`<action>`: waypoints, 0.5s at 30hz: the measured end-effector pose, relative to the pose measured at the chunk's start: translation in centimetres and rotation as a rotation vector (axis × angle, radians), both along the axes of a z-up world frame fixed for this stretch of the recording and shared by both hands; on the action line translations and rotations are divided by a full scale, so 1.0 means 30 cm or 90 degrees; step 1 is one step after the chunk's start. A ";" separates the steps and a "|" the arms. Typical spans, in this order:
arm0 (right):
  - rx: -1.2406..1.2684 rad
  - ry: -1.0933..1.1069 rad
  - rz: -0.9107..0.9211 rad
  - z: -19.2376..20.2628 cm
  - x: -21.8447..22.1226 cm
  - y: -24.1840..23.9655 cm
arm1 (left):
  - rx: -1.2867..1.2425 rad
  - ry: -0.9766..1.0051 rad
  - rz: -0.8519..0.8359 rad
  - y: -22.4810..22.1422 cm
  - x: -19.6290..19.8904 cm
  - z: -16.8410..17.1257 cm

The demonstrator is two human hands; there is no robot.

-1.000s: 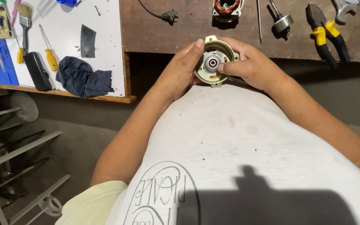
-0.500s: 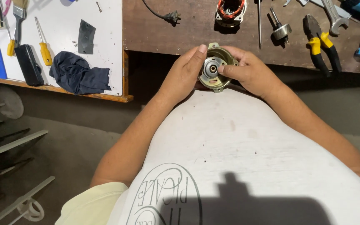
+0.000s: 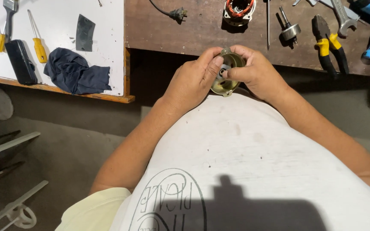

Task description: The person is disassembling and inspecting a small electric motor at a workbench using a screwdriver and pliers.

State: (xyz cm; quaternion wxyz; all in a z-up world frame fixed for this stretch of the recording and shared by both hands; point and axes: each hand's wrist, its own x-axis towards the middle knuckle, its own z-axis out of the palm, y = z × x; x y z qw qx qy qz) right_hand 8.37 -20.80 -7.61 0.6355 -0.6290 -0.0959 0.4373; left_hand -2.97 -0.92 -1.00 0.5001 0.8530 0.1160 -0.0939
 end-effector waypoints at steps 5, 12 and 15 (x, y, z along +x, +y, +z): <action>-0.039 0.032 -0.008 0.036 -0.005 0.030 | 0.017 0.012 -0.018 0.001 -0.002 -0.021; -0.170 0.036 0.075 0.145 0.006 0.072 | 0.015 0.039 -0.072 0.024 0.011 -0.041; -0.180 0.005 0.086 0.154 -0.002 0.070 | 0.011 0.037 -0.072 0.027 0.002 -0.046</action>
